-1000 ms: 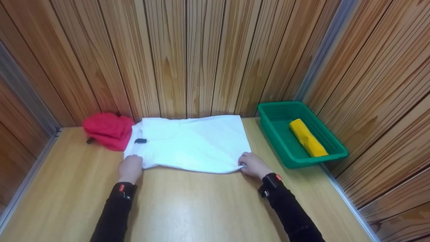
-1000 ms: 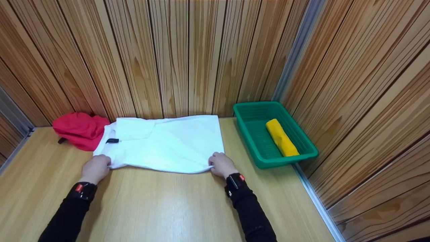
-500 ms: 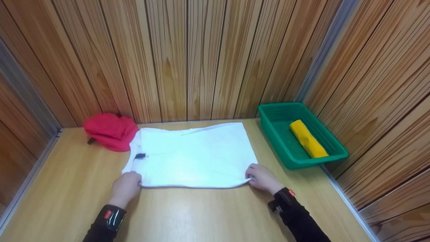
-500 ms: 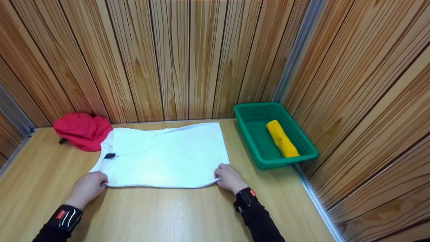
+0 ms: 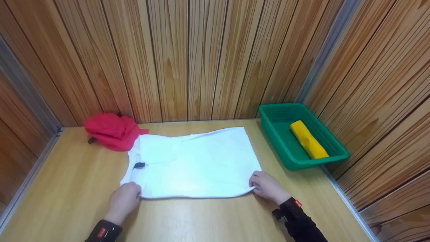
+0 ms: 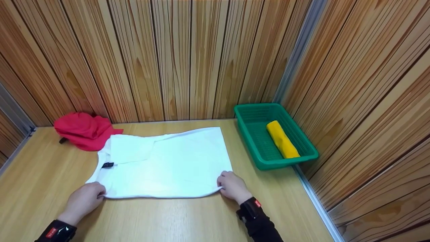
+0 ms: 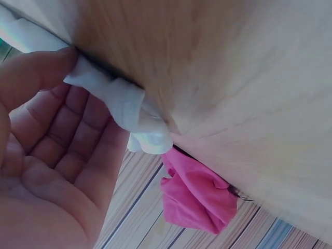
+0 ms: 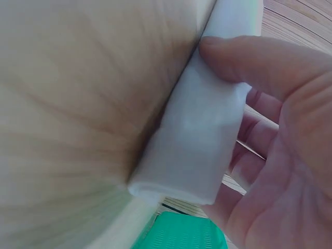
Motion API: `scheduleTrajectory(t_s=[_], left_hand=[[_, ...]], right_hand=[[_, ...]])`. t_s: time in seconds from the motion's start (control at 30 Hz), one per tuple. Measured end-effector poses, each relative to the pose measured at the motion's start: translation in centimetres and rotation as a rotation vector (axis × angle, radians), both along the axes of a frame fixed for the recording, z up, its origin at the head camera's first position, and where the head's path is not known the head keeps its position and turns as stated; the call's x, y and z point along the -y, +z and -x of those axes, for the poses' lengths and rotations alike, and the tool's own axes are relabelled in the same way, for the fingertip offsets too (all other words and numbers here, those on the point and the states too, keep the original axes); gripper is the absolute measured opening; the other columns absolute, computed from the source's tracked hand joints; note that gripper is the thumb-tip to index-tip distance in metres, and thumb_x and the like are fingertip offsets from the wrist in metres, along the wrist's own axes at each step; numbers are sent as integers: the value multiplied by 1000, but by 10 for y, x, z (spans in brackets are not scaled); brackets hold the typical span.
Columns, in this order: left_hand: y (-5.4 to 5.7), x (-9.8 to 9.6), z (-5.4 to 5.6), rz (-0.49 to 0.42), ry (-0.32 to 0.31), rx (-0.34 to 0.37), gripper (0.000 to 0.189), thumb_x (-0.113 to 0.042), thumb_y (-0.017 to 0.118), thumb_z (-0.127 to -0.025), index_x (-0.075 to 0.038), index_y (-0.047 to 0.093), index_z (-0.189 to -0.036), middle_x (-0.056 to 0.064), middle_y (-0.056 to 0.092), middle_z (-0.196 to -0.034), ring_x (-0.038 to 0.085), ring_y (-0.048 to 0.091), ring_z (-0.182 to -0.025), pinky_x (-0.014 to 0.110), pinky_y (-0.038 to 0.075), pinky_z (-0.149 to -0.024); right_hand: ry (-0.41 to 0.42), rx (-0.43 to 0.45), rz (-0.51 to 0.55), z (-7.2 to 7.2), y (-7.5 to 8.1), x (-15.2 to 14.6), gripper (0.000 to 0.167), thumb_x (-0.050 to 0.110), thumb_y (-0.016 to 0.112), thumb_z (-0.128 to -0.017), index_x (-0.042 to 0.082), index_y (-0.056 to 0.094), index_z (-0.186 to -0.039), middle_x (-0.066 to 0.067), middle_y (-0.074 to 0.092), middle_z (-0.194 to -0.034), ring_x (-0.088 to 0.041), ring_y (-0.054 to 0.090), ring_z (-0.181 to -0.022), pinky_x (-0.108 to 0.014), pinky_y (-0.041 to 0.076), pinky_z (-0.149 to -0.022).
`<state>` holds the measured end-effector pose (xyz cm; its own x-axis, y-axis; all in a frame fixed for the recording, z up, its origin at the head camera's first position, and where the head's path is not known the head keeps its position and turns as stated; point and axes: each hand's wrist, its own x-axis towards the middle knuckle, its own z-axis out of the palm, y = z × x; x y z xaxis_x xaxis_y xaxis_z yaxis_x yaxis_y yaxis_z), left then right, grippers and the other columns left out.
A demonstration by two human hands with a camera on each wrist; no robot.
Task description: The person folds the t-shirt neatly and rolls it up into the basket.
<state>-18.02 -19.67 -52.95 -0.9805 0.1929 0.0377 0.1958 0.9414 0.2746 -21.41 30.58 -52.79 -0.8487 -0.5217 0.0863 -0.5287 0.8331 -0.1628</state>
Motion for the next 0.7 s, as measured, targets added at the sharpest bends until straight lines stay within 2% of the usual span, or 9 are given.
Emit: scheduleTrajectory(t_s=[0.23, 0.5, 0.7], left_hand=[[-1, -1, -9, -11, -11, -40, 25, 7, 62, -76, -11, 52, -62, 2, 48, -65, 20, 48, -61, 38, 42, -54], [1, -2, -9, -4, 4, 38, 24, 5, 64, -81, -11, 55, -65, 2, 50, -65, 20, 49, -62, 38, 44, -58], [3, -3, -13, 3, 33, 122, 22, 2, 63, -85, -12, 60, -69, 1, 50, -66, 19, 48, -63, 38, 44, -61]], right_hand=[[66, -51, 29, -5, -1, -3, 15, 4, 73, -76, 13, 63, -82, 2, 55, -88, -19, 54, -83, -38, 49, -76], [20, -10, 11, -6, -1, -4, 13, 8, 73, -79, 17, 63, -83, 4, 55, -89, -17, 53, -83, -38, 49, -77], [29, -16, 12, -9, -1, -4, 15, 7, 74, -79, 16, 63, -82, 4, 56, -89, -17, 53, -83, -38, 49, -77]])
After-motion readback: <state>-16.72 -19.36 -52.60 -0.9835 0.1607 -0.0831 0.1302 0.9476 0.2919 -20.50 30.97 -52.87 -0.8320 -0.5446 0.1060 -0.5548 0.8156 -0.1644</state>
